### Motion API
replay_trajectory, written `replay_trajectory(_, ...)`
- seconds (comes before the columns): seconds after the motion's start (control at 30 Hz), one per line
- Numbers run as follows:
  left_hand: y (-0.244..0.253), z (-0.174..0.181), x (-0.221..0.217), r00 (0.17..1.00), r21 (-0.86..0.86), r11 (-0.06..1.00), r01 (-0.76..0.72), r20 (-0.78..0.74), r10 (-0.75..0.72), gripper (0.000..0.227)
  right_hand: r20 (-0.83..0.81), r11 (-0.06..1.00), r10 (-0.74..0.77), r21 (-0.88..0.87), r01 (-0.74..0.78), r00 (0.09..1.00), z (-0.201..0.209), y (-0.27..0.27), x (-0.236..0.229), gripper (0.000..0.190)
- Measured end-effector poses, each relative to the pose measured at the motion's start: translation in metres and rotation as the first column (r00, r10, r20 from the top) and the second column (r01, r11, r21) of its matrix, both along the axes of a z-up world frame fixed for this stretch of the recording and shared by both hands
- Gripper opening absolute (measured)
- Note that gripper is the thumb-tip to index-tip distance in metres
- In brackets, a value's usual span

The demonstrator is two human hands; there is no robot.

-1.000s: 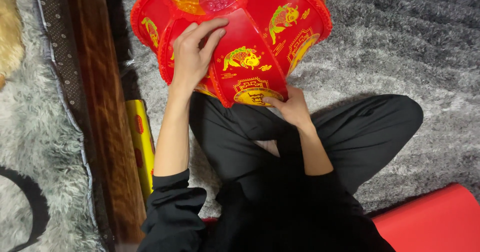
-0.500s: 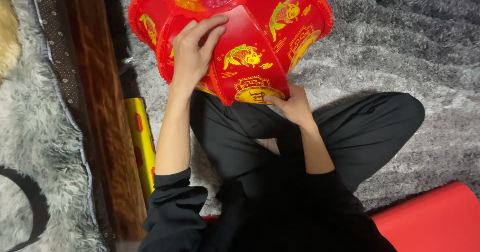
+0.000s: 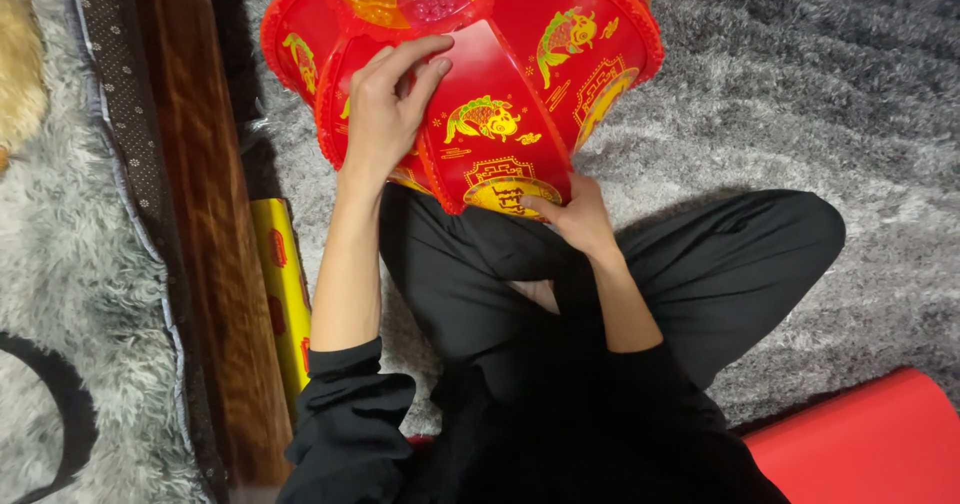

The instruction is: Assemble a red decorative Chinese lantern by fitting panels into the frame

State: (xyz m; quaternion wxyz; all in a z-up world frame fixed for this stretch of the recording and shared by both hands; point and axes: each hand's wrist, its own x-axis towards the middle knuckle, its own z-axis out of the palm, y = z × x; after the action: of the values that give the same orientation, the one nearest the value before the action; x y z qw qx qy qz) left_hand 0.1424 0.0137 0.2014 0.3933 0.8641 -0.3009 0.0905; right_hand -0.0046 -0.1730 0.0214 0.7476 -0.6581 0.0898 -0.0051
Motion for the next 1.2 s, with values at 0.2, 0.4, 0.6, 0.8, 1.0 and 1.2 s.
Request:
replay_trajectory(0.2,0.008,0.006,0.002,0.990,-0.040,0.998,0.045,-0.135,-0.050,0.028,0.021,0.999,-0.019,0.040,0.019,1.000,-0.014,0.003,0.000,0.030)
replay_trajectory(0.4,0.011,0.018,0.002,0.987,0.044,0.994,0.102,-0.126,-0.096,0.028,-0.074,0.994,-0.102,-0.048,0.099,0.992,-0.002,0.010,0.000,0.027)
replay_trajectory(0.6,0.014,0.011,0.003,0.990,-0.030,0.998,0.048,-0.132,-0.052,0.037,-0.006,0.990,-0.105,-0.096,0.104,0.994,0.012,0.011,0.001,0.027)
replay_trajectory(0.8,0.012,0.003,0.005,0.999,-0.034,0.999,0.025,-0.041,-0.027,0.043,-0.036,0.988,-0.131,-0.092,0.127,0.991,0.010,0.013,0.003,0.024)
replay_trajectory(1.0,0.007,-0.007,0.005,0.973,0.137,0.989,-0.062,0.229,0.029,0.050,-0.070,0.996,-0.085,-0.048,0.082,0.994,0.008,0.013,0.005,0.027)
replay_trajectory(1.2,-0.008,-0.007,0.009,0.963,0.172,0.985,0.000,0.265,-0.046,0.051,-0.054,0.994,-0.086,-0.066,0.082,0.995,0.010,0.015,0.005,0.026)
